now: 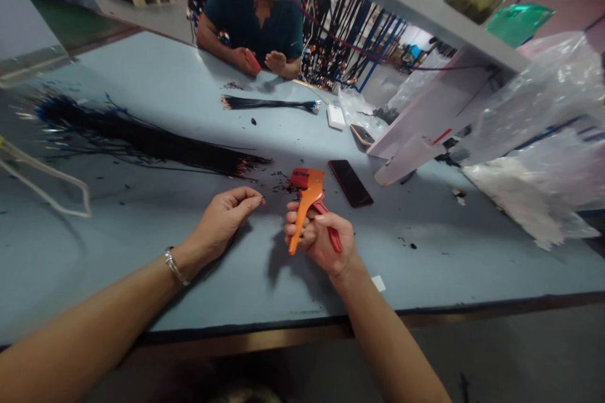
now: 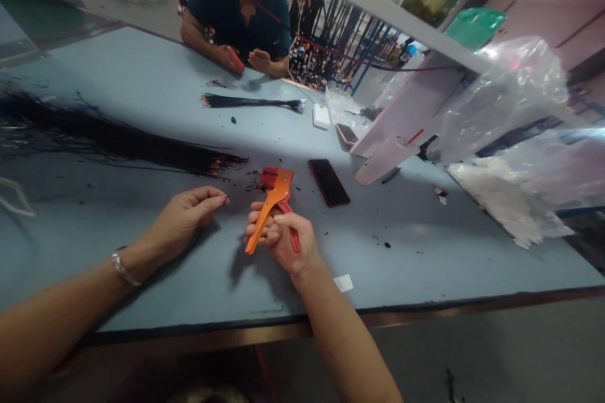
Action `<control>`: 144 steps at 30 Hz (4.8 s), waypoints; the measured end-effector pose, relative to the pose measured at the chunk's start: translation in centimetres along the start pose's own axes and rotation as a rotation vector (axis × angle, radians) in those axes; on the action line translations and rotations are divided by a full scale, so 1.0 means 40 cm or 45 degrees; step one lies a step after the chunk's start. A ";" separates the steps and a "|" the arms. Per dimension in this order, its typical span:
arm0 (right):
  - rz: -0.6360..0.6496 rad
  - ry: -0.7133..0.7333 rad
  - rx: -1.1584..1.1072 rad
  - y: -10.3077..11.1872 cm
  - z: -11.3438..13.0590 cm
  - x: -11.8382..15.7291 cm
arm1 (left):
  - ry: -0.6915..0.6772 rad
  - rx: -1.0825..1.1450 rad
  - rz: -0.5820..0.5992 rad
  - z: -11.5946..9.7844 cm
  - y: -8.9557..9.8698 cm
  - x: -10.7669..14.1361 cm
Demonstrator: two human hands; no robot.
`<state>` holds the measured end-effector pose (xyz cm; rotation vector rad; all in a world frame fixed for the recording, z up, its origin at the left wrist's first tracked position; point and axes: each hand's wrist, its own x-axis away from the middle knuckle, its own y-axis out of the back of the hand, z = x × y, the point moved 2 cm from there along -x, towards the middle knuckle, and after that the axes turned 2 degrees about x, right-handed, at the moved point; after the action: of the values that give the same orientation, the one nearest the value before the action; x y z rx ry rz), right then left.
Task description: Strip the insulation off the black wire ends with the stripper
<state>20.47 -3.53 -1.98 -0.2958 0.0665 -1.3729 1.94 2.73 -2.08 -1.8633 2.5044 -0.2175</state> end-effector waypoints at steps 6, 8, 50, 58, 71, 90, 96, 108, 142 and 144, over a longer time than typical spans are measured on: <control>-0.117 -0.020 -0.128 0.011 -0.002 -0.001 | 0.051 0.008 -0.004 0.006 0.007 -0.005; -0.069 -0.158 -0.256 0.006 -0.009 -0.001 | 0.047 0.020 -0.003 0.007 0.010 -0.007; 0.259 -0.221 -0.272 -0.061 -0.033 0.029 | -0.474 -0.561 -0.160 -0.030 0.022 0.009; 0.140 -0.180 -0.174 -0.060 -0.036 0.024 | -0.440 -0.510 -0.148 -0.027 0.019 0.013; 0.356 -0.143 -0.328 -0.039 -0.007 0.032 | -0.065 0.152 -0.067 -0.007 0.026 -0.015; 0.256 -0.120 -0.131 -0.040 -0.012 0.028 | -0.102 -0.024 -0.063 -0.017 0.025 -0.005; 0.239 -0.125 -0.071 -0.040 -0.009 0.032 | -0.099 -0.004 -0.029 -0.011 0.024 -0.009; 0.171 -0.102 -0.043 -0.029 -0.004 0.031 | -0.055 -0.033 -0.074 -0.019 0.024 -0.011; 0.278 -0.093 0.003 -0.038 0.001 0.029 | -0.176 -0.068 -0.029 -0.016 0.027 -0.006; 0.285 -0.085 0.000 -0.038 0.002 0.028 | -0.192 -0.073 -0.023 -0.015 0.028 -0.006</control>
<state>19.25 -4.85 -1.37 -0.3246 0.0427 -1.1405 0.88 3.33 -1.63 -1.8467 2.4195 -0.0050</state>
